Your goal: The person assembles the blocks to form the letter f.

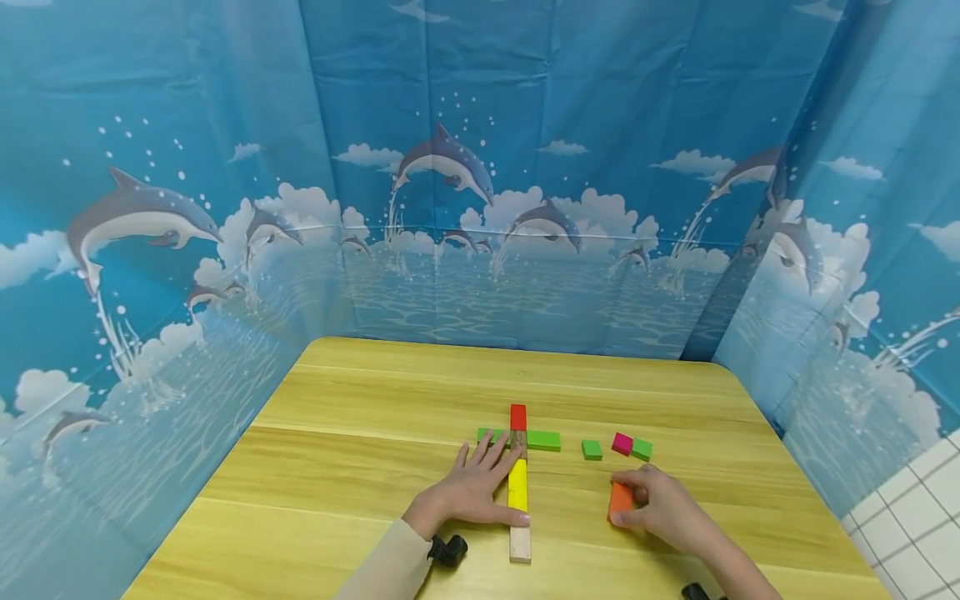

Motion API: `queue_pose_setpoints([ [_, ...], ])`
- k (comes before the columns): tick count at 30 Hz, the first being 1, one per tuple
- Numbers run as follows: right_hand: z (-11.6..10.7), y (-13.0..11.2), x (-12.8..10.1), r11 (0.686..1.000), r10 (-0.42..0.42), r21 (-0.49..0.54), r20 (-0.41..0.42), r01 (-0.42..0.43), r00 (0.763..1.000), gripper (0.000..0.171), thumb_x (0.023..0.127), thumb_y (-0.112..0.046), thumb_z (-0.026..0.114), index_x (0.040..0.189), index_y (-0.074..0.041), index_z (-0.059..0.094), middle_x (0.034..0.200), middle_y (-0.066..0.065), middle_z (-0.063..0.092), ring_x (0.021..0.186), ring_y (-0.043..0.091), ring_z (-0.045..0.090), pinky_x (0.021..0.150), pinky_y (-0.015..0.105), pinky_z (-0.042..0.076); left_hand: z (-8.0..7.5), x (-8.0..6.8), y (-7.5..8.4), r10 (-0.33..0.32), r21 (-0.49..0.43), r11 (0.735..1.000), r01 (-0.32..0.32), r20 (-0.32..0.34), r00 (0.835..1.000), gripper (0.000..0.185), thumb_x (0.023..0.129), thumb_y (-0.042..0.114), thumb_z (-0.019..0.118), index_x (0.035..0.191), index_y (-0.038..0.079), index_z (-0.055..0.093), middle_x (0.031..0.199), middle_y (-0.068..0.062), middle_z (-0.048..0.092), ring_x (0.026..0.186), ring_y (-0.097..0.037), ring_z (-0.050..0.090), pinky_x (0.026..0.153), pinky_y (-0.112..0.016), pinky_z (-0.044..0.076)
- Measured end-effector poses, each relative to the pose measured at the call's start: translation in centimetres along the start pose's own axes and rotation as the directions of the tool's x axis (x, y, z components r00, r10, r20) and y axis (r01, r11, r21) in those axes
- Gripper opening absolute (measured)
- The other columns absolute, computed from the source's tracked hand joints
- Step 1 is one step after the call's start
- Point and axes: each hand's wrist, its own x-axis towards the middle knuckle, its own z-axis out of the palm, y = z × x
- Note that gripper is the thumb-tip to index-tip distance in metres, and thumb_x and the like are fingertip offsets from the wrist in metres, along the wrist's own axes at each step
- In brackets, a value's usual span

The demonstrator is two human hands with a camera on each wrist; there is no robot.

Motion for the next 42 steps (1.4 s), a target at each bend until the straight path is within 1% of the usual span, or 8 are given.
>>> queue_pose_setpoints([
  [6, 0.00, -0.08, -0.06, 1.000, 0.005, 0.011, 0.001, -0.005, 1.000, 0.063, 0.071, -0.032, 0.092, 0.124, -0.007, 0.071, 0.099, 0.002, 0.058, 0.083, 0.019, 0.049, 0.071, 0.033, 0.044, 0.01, 0.05, -0.01, 0.001, -0.009, 1.000, -0.001, 0.001, 1.000, 0.107, 0.086, 0.079, 0.053, 0.164, 0.025, 0.004, 0.169, -0.008, -0.005, 0.153, -0.033, -0.010, 0.115, -0.067, 0.000],
  [11, 0.09, -0.05, -0.18, 1.000, -0.014, 0.027, -0.009, 0.015, 1.000, 0.059, 0.071, -0.029, 0.093, 0.122, -0.009, 0.070, 0.097, 0.001, 0.058, 0.081, 0.018, 0.051, 0.068, 0.030, 0.044, 0.00, -0.01, 0.01, 0.000, -0.009, 1.000, 0.000, 0.003, 1.000, 0.106, 0.087, 0.078, 0.053, 0.164, 0.026, 0.004, 0.169, -0.008, -0.006, 0.153, -0.033, -0.010, 0.115, -0.067, 0.000],
  [18, 0.22, -0.26, -0.27, 0.995, -0.020, 0.095, 0.007, 0.020, 1.000, 0.060, 0.071, -0.020, 0.093, 0.123, -0.007, 0.066, 0.097, 0.003, 0.061, 0.078, 0.019, 0.053, 0.064, 0.030, 0.046, 0.04, -0.05, -0.03, 0.001, -0.018, 1.000, -0.001, 0.001, 1.000, 0.106, 0.087, 0.079, 0.053, 0.164, 0.026, 0.005, 0.169, -0.007, -0.006, 0.153, -0.032, -0.011, 0.115, -0.067, -0.001],
  [23, 0.33, -0.23, -0.40, 0.993, -0.011, 0.116, 0.018, 0.009, 1.000, 0.059, 0.071, -0.018, 0.093, 0.122, -0.012, 0.062, 0.089, 0.001, 0.063, 0.075, 0.019, 0.054, 0.061, 0.030, 0.046, 0.15, 0.03, -0.13, -0.001, -0.014, 1.000, 0.001, 0.001, 1.000, 0.105, 0.087, 0.079, 0.052, 0.164, 0.026, 0.004, 0.169, -0.007, -0.005, 0.153, -0.032, -0.011, 0.115, -0.067, -0.001],
  [29, 0.39, -0.10, -0.68, 0.989, -0.056, 0.135, 0.021, 0.053, 0.998, 0.059, 0.073, -0.016, 0.091, 0.124, -0.014, 0.060, 0.081, 0.005, 0.059, 0.069, 0.022, 0.052, 0.055, 0.030, 0.044, 0.13, 0.01, -0.09, 0.003, -0.020, 1.000, -0.003, -0.005, 1.000, 0.106, 0.087, 0.078, 0.053, 0.164, 0.025, 0.004, 0.169, -0.008, -0.005, 0.153, -0.032, -0.010, 0.115, -0.066, -0.001],
  [32, 0.45, -0.12, -0.72, 0.989, -0.061, 0.134, 0.012, 0.059, 0.998, 0.058, 0.074, -0.014, 0.090, 0.124, -0.014, 0.061, 0.081, 0.005, 0.059, 0.072, 0.022, 0.053, 0.057, 0.030, 0.045, 0.15, 0.00, -0.05, 0.001, -0.018, 1.000, -0.001, -0.006, 1.000, 0.106, 0.087, 0.078, 0.053, 0.164, 0.025, 0.005, 0.169, -0.008, -0.005, 0.153, -0.032, -0.009, 0.116, -0.066, -0.001],
  [36, 0.48, -0.41, -0.74, 0.992, -0.046, 0.121, -0.007, 0.047, 0.999, 0.054, 0.077, -0.012, 0.088, 0.124, -0.016, 0.062, 0.085, 0.003, 0.060, 0.077, 0.021, 0.055, 0.062, 0.032, 0.046, 0.22, 0.01, -0.12, 0.000, -0.016, 1.000, 0.000, -0.006, 1.000, 0.105, 0.087, 0.079, 0.052, 0.164, 0.026, 0.005, 0.169, -0.007, -0.005, 0.153, -0.032, -0.010, 0.116, -0.066, -0.001],
  [42, 0.46, -0.66, -0.77, 0.991, -0.044, 0.129, -0.013, 0.045, 0.999, 0.051, 0.080, -0.011, 0.086, 0.126, -0.016, 0.063, 0.084, 0.003, 0.060, 0.078, 0.021, 0.056, 0.066, 0.033, 0.048, 0.40, 0.10, -0.25, 0.002, -0.012, 1.000, -0.003, -0.011, 1.000, 0.106, 0.086, 0.080, 0.052, 0.164, 0.026, 0.004, 0.169, -0.007, -0.006, 0.153, -0.031, -0.011, 0.115, -0.066, -0.002],
])
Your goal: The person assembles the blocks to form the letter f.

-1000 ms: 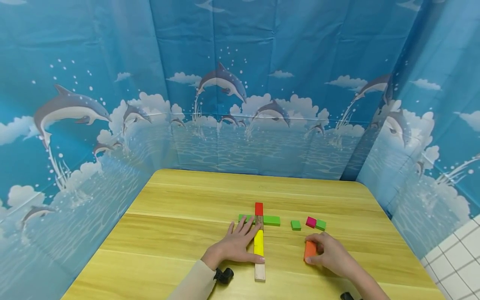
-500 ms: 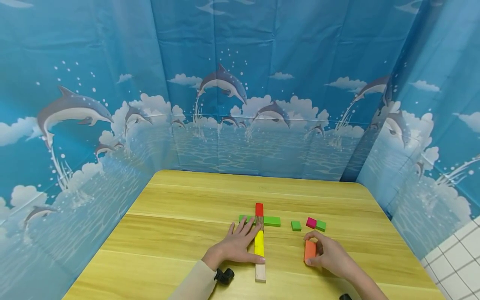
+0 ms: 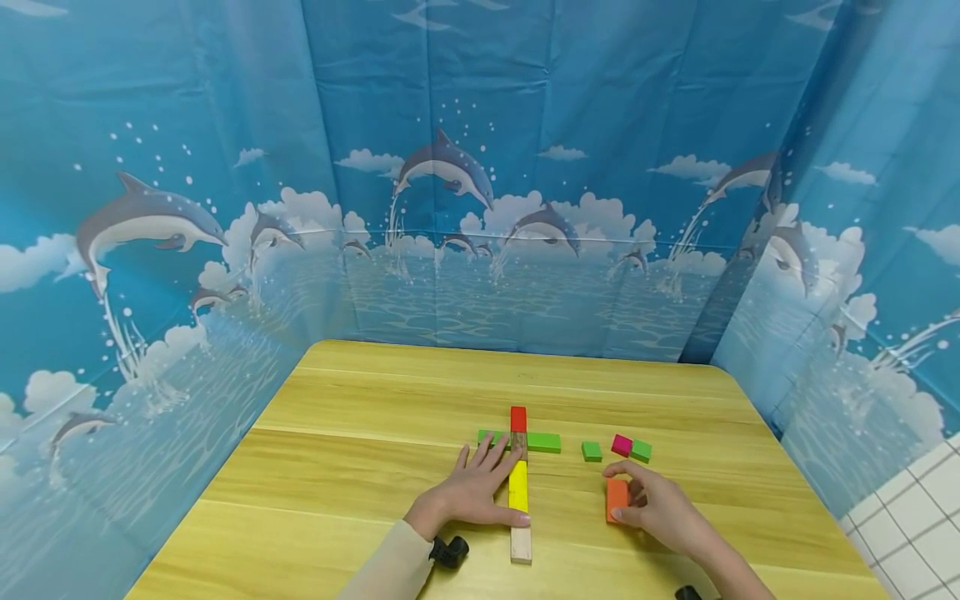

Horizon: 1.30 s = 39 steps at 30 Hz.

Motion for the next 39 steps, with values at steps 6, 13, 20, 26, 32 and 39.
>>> queue_pose_setpoints([
  [6, 0.1, -0.1, 0.3, 0.999, -0.024, 0.024, -0.005, 0.024, 1.000, 0.051, 0.081, -0.014, 0.085, 0.128, -0.015, 0.064, 0.084, 0.002, 0.060, 0.080, 0.021, 0.058, 0.071, 0.033, 0.051, 0.0, 0.1, 0.0, -0.003, 0.008, 1.000, 0.003, 0.002, 1.000, 0.106, 0.086, 0.080, 0.051, 0.164, 0.027, 0.003, 0.169, -0.006, -0.007, 0.153, -0.031, -0.011, 0.115, -0.066, -0.001],
  [13, 0.4, -1.0, 0.8, 0.999, -0.006, 0.032, -0.037, 0.007, 0.999, 0.051, 0.081, -0.012, 0.085, 0.128, -0.016, 0.065, 0.085, 0.003, 0.060, 0.081, 0.020, 0.057, 0.074, 0.033, 0.052, -0.2, 0.0, 0.0, -0.004, 0.016, 1.000, 0.004, 0.007, 1.000, 0.106, 0.086, 0.080, 0.051, 0.164, 0.027, 0.003, 0.169, -0.006, -0.007, 0.153, -0.032, -0.011, 0.115, -0.067, -0.001],
  [20, 0.9, -1.7, 1.5, 0.998, 0.023, 0.064, -0.067, -0.018, 0.998, 0.048, 0.082, -0.011, 0.085, 0.126, -0.018, 0.066, 0.085, 0.004, 0.059, 0.080, 0.020, 0.057, 0.075, 0.034, 0.052, 0.1, 0.1, -0.2, -0.008, 0.021, 1.000, 0.008, 0.006, 1.000, 0.107, 0.085, 0.082, 0.050, 0.164, 0.028, 0.002, 0.169, -0.005, -0.008, 0.153, -0.030, -0.012, 0.116, -0.066, -0.001],
  [26, 1.1, -1.9, 2.0, 0.996, 0.001, 0.087, -0.070, 0.005, 0.998, 0.048, 0.082, -0.010, 0.084, 0.127, -0.015, 0.065, 0.087, 0.005, 0.060, 0.080, 0.020, 0.058, 0.073, 0.033, 0.053, 0.0, 0.0, 0.0, -0.006, 0.017, 1.000, 0.006, 0.008, 1.000, 0.107, 0.085, 0.081, 0.051, 0.164, 0.028, 0.003, 0.169, -0.006, -0.007, 0.153, -0.031, -0.012, 0.116, -0.066, -0.001],
  [32, 1.1, -2.4, 2.5, 0.993, -0.006, 0.114, -0.094, 0.016, 0.996, 0.051, 0.083, -0.009, 0.084, 0.130, -0.013, 0.064, 0.087, 0.007, 0.058, 0.079, 0.021, 0.060, 0.069, 0.032, 0.054, 0.0, 0.0, 0.0, -0.004, 0.015, 1.000, 0.004, 0.000, 1.000, 0.107, 0.085, 0.082, 0.050, 0.164, 0.027, 0.003, 0.169, -0.006, -0.007, 0.153, -0.031, -0.011, 0.116, -0.065, -0.001],
  [39, 1.5, -2.5, 3.4, 0.997, -0.009, 0.073, -0.135, 0.019, 0.991, 0.051, 0.085, -0.011, 0.082, 0.132, -0.016, 0.062, 0.086, 0.006, 0.058, 0.079, 0.020, 0.061, 0.069, 0.033, 0.053, 0.0, 0.0, 0.1, -0.003, 0.014, 1.000, 0.003, -0.003, 1.000, 0.106, 0.086, 0.081, 0.051, 0.164, 0.027, 0.004, 0.169, -0.007, -0.005, 0.153, -0.031, -0.011, 0.116, -0.066, 0.000],
])
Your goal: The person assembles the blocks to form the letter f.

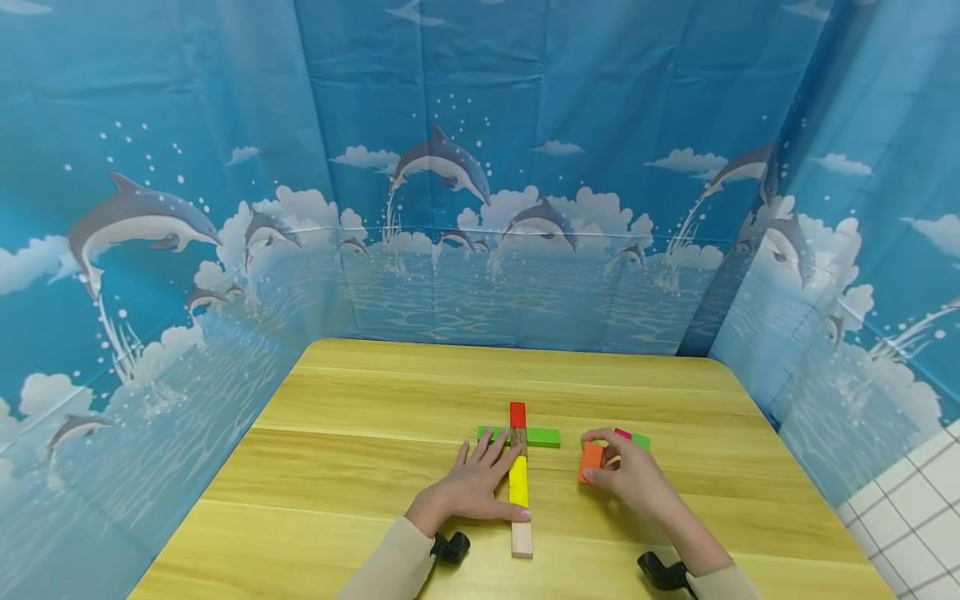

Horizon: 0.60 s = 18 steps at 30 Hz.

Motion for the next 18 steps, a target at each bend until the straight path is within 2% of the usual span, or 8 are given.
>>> queue_pose_setpoints([
  [13, 0.9, -0.4, 1.7, 1.000, -0.016, 0.024, -0.047, 0.017, 0.999, 0.054, 0.088, -0.011, 0.080, 0.138, -0.016, 0.059, 0.088, 0.009, 0.058, 0.075, 0.023, 0.060, 0.064, 0.034, 0.053, 0.0, 0.0, 0.3, -0.001, 0.001, 1.000, 0.001, 0.002, 1.000, 0.107, 0.085, 0.083, 0.049, 0.164, 0.027, 0.002, 0.169, -0.007, -0.006, 0.153, -0.032, -0.011, 0.115, -0.067, 0.000],
  [18, 1.0, -0.5, 2.9, 1.000, -0.010, 0.025, -0.075, 0.012, 0.997, 0.054, 0.089, -0.012, 0.079, 0.138, -0.018, 0.058, 0.090, 0.008, 0.059, 0.080, 0.023, 0.060, 0.065, 0.035, 0.052, 0.1, 0.0, 0.1, -0.006, 0.000, 1.000, 0.006, -0.007, 1.000, 0.107, 0.085, 0.081, 0.051, 0.164, 0.027, 0.003, 0.169, -0.007, -0.006, 0.153, -0.032, -0.011, 0.115, -0.067, 0.001],
])
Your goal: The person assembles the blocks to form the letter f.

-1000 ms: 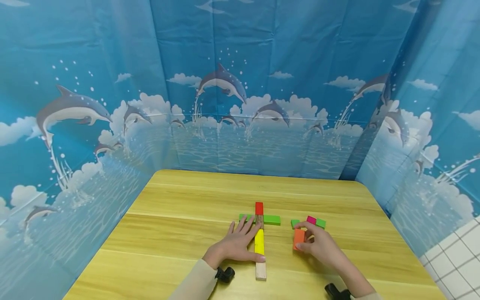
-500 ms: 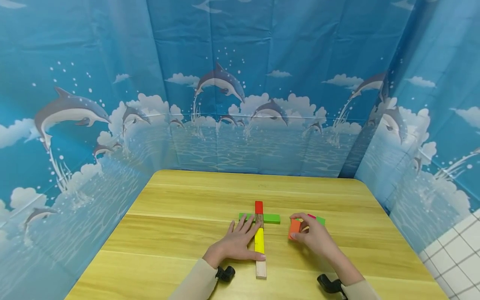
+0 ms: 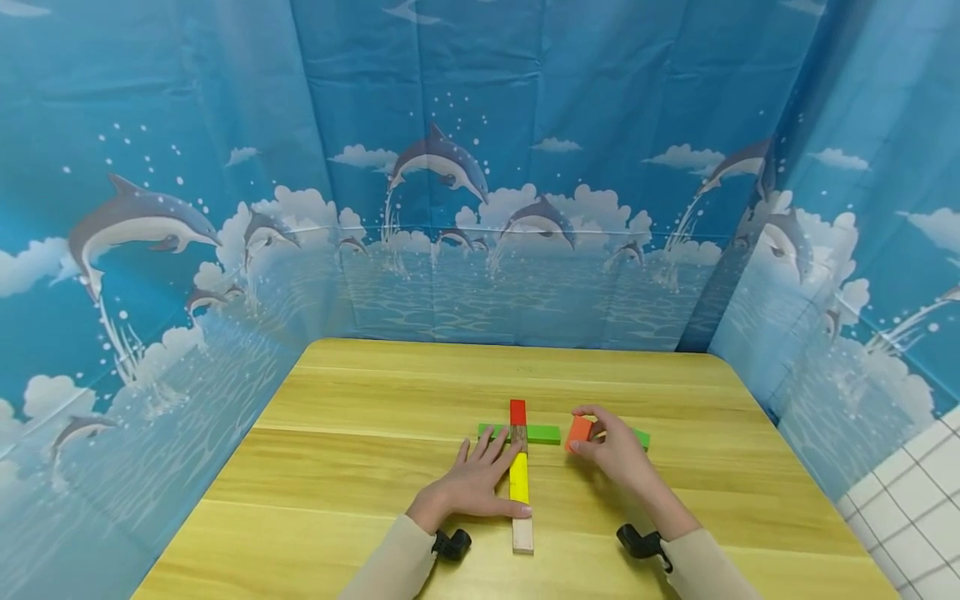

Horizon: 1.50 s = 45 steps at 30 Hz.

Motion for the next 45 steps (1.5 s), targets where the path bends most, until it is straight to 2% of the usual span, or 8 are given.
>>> queue_pose_setpoints([
  [7, 0.3, -0.5, 1.4, 0.999, -0.027, -0.028, -0.033, 0.026, 0.999, 0.052, 0.090, -0.014, 0.078, 0.138, -0.018, 0.056, 0.089, 0.007, 0.060, 0.082, 0.022, 0.060, 0.064, 0.035, 0.051, 0.0, 0.0, -0.1, 0.000, -0.001, 1.000, 0.000, -0.001, 1.000, 0.107, 0.085, 0.082, 0.050, 0.164, 0.028, 0.002, 0.169, -0.006, -0.006, 0.153, -0.031, -0.012, 0.116, -0.066, 0.000],
  [16, 0.8, -0.5, 3.2, 0.999, -0.029, 0.043, -0.057, 0.031, 0.998, 0.052, 0.091, -0.014, 0.077, 0.138, -0.021, 0.055, 0.094, 0.009, 0.061, 0.083, 0.023, 0.062, 0.064, 0.034, 0.053, 0.0, 0.0, 0.0, 0.000, -0.006, 1.000, 0.000, 0.000, 1.000, 0.107, 0.084, 0.083, 0.049, 0.164, 0.028, 0.003, 0.169, -0.006, -0.007, 0.153, -0.031, -0.011, 0.115, -0.067, 0.000],
  [24, 1.4, -0.5, 5.0, 0.999, 0.005, 0.054, -0.066, -0.001, 0.998, 0.053, 0.090, -0.015, 0.078, 0.138, -0.021, 0.056, 0.092, 0.010, 0.061, 0.076, 0.025, 0.059, 0.064, 0.036, 0.052, 0.2, 0.2, -0.2, -0.003, -0.004, 1.000, 0.003, 0.001, 1.000, 0.108, 0.084, 0.082, 0.050, 0.164, 0.029, 0.001, 0.169, -0.006, -0.007, 0.153, -0.030, -0.012, 0.115, -0.067, 0.001],
  [31, 1.7, -0.4, 6.8, 0.997, 0.043, 0.067, -0.063, -0.039, 0.997, 0.052, 0.092, -0.015, 0.077, 0.139, -0.018, 0.056, 0.100, 0.014, 0.059, 0.080, 0.026, 0.057, 0.063, 0.035, 0.051, 0.0, 0.1, -0.1, -0.002, -0.008, 1.000, 0.002, 0.007, 1.000, 0.107, 0.085, 0.082, 0.050, 0.164, 0.028, 0.002, 0.169, -0.006, -0.007, 0.153, -0.030, -0.012, 0.115, -0.067, 0.000],
  [40, 2.8, 0.1, 9.3, 0.995, 0.075, 0.066, -0.048, -0.072, 0.996, 0.055, 0.092, -0.012, 0.076, 0.142, -0.009, 0.054, 0.086, 0.013, 0.057, 0.068, 0.025, 0.054, 0.059, 0.033, 0.046, -0.4, 0.0, 0.2, -0.005, 0.001, 1.000, 0.005, 0.015, 1.000, 0.106, 0.086, 0.079, 0.053, 0.164, 0.027, 0.003, 0.169, -0.007, -0.006, 0.153, -0.032, -0.011, 0.115, -0.067, 0.001],
  [45, 3.4, 0.2, 10.5, 0.988, 0.118, 0.109, -0.033, -0.114, 0.992, 0.054, 0.091, -0.008, 0.076, 0.141, -0.007, 0.054, 0.083, 0.014, 0.058, 0.068, 0.025, 0.060, 0.063, 0.032, 0.053, -0.2, 0.0, 0.2, -0.004, 0.016, 1.000, 0.004, 0.015, 1.000, 0.106, 0.086, 0.082, 0.049, 0.164, 0.028, 0.001, 0.169, -0.006, -0.007, 0.153, -0.031, -0.011, 0.115, -0.067, 0.001],
])
